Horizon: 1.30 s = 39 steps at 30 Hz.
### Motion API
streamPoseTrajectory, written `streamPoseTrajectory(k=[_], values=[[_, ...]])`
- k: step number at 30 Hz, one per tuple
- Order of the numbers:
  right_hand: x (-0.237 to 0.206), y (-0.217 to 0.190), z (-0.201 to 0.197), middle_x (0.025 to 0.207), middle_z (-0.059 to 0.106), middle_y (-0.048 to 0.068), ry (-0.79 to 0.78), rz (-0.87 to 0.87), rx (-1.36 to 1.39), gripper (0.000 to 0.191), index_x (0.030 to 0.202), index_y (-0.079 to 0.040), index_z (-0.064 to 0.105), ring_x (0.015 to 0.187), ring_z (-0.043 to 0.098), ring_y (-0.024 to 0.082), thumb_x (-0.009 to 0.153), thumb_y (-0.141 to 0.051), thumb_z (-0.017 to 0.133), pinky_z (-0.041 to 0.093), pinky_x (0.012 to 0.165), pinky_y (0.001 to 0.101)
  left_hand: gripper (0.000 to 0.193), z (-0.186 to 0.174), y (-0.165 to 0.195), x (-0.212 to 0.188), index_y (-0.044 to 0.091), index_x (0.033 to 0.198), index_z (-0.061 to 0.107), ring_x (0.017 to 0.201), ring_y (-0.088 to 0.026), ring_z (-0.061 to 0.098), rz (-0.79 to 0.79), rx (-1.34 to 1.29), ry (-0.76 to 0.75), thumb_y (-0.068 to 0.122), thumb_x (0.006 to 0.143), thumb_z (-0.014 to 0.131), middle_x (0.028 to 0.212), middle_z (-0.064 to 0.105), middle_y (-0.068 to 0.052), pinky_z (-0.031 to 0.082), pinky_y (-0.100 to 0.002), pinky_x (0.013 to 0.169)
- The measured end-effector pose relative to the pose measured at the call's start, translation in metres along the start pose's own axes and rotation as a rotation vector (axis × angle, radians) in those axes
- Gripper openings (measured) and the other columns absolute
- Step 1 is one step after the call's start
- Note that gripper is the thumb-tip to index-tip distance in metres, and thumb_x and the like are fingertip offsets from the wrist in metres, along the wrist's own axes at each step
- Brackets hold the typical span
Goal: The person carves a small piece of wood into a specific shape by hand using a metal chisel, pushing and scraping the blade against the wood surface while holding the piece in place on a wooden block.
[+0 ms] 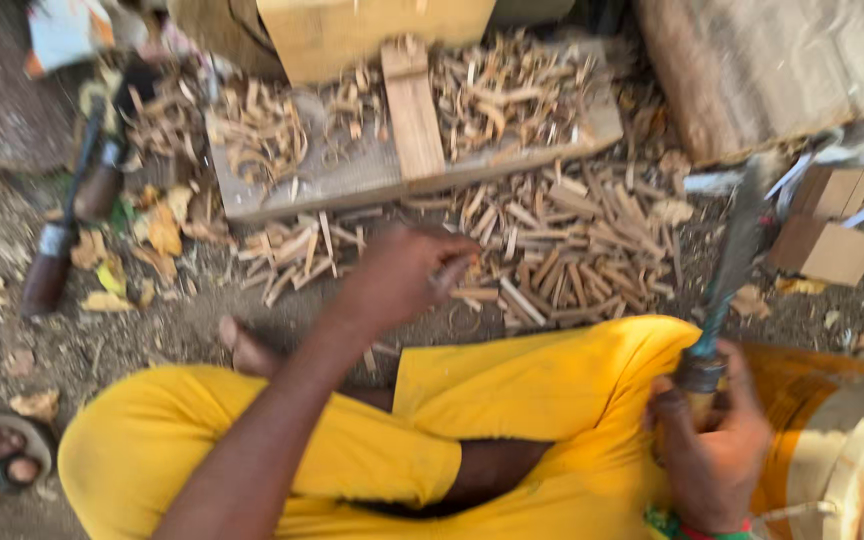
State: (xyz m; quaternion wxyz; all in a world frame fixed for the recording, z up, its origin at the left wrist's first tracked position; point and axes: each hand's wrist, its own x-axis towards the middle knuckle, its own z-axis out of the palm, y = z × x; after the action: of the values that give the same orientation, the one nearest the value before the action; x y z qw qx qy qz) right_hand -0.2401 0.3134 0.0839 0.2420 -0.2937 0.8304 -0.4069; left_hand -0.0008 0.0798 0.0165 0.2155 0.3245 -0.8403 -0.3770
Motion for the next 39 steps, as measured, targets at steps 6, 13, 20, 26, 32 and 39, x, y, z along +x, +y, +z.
streamPoseTrajectory(k=[6, 13, 20, 26, 32, 39], values=[[0.011, 0.021, 0.012, 0.088, 0.063, 0.004, -0.01, -0.085, 0.117, 0.062, 0.151, 0.0, 0.05, 0.068, 0.062, 0.01, 0.094, -0.013, 0.072, 0.051, 0.057, 0.0261, 0.014, 0.056, 0.007, 0.014, 0.014, 0.106, 0.076, 0.084, -0.029, 0.075, -0.053, 0.13, -0.174, 0.018, 0.098, 0.065, 0.102, 0.078, -0.009, 0.061, -0.048, 0.077], [0.013, 0.021, 0.019, 0.089, 0.065, 0.006, 0.025, -0.11, -0.046, 0.06, 0.148, 0.0, 0.051, 0.069, 0.063, 0.011, 0.093, -0.011, 0.072, 0.054, 0.059, 0.0283, 0.036, 0.1, 0.003, 0.029, 0.008, 0.117, 0.072, 0.086, -0.03, 0.076, -0.082, 0.207, -0.205, -0.005, 0.087, 0.055, 0.111, 0.074, -0.016, 0.065, -0.046, 0.073], [0.012, 0.021, 0.021, 0.089, 0.065, 0.006, 0.041, -0.128, -0.066, 0.058, 0.147, 0.001, 0.053, 0.07, 0.063, 0.009, 0.093, -0.009, 0.073, 0.053, 0.059, 0.0282, 0.033, 0.103, 0.002, 0.052, 0.008, 0.124, 0.072, 0.086, -0.031, 0.076, -0.049, 0.074, -0.029, -0.001, 0.094, 0.059, 0.12, 0.073, -0.017, 0.064, -0.044, 0.079], [0.013, 0.015, 0.024, 0.089, 0.065, 0.005, 0.058, -0.148, -0.14, 0.055, 0.144, 0.0, 0.055, 0.068, 0.062, 0.009, 0.093, -0.007, 0.074, 0.054, 0.06, 0.0271, 0.037, 0.098, -0.004, 0.067, 0.014, 0.12, 0.074, 0.082, -0.029, 0.076, -0.185, -0.084, -0.014, -0.002, 0.089, 0.063, 0.116, 0.075, -0.014, 0.065, -0.042, 0.073], [0.016, 0.018, 0.025, 0.092, 0.066, 0.004, 0.046, -0.105, -0.076, 0.056, 0.146, -0.001, 0.055, 0.07, 0.062, 0.008, 0.093, -0.004, 0.072, 0.054, 0.059, 0.0258, 0.03, 0.097, -0.019, 0.073, 0.017, 0.115, 0.077, 0.079, -0.025, 0.076, -0.27, -0.057, -0.102, 0.004, 0.09, 0.067, 0.109, 0.077, -0.013, 0.064, -0.041, 0.075], [0.016, 0.021, 0.025, 0.092, 0.066, 0.005, 0.05, -0.105, -0.086, 0.057, 0.148, 0.001, 0.053, 0.071, 0.063, 0.008, 0.095, -0.005, 0.072, 0.054, 0.06, 0.0259, 0.02, 0.104, -0.029, 0.073, 0.017, 0.107, 0.079, 0.081, -0.022, 0.076, -0.227, 0.039, -0.173, 0.009, 0.092, 0.069, 0.107, 0.078, -0.01, 0.064, -0.041, 0.079]])
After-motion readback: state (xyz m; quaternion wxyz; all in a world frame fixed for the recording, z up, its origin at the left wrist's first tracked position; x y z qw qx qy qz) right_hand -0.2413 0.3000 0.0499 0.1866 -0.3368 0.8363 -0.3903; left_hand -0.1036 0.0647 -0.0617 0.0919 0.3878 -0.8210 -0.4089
